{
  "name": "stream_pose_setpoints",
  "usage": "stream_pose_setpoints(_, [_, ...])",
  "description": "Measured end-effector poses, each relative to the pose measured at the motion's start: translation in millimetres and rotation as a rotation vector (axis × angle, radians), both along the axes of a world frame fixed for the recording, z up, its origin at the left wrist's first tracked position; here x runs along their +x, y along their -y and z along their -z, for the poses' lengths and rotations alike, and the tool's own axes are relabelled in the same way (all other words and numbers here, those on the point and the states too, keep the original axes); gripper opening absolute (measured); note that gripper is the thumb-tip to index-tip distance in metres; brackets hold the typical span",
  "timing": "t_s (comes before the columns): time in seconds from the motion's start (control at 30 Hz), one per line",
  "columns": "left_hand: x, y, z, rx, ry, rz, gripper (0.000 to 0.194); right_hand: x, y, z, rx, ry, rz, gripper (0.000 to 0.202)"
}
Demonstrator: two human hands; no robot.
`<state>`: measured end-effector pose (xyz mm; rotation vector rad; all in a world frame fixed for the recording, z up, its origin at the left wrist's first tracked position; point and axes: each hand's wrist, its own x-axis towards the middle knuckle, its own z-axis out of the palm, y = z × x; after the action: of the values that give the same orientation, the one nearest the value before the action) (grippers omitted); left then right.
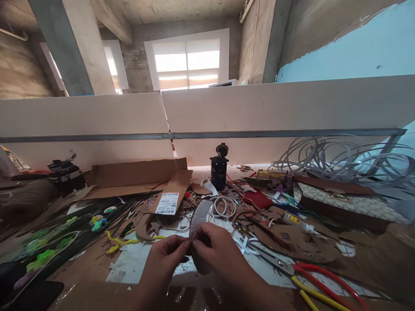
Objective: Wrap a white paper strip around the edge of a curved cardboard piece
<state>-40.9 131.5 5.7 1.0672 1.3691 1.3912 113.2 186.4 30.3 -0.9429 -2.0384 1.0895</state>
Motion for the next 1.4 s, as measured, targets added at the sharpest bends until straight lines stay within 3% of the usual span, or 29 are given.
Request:
stream_pose_setpoints(0.93, [-1.0, 0.4, -1.8, -0.028, 0.021, 0.036, 0.027, -2.8, 3.2, -4.4, -0.014, 0.024, 0.011, 0.006])
stream_pose_setpoints(1.4, [-2.9, -1.8, -1.8, -0.027, -0.059, 0.030, 0.023, -2.8, -1.2, 3.5, -0.039, 0.015, -0.011, 0.007])
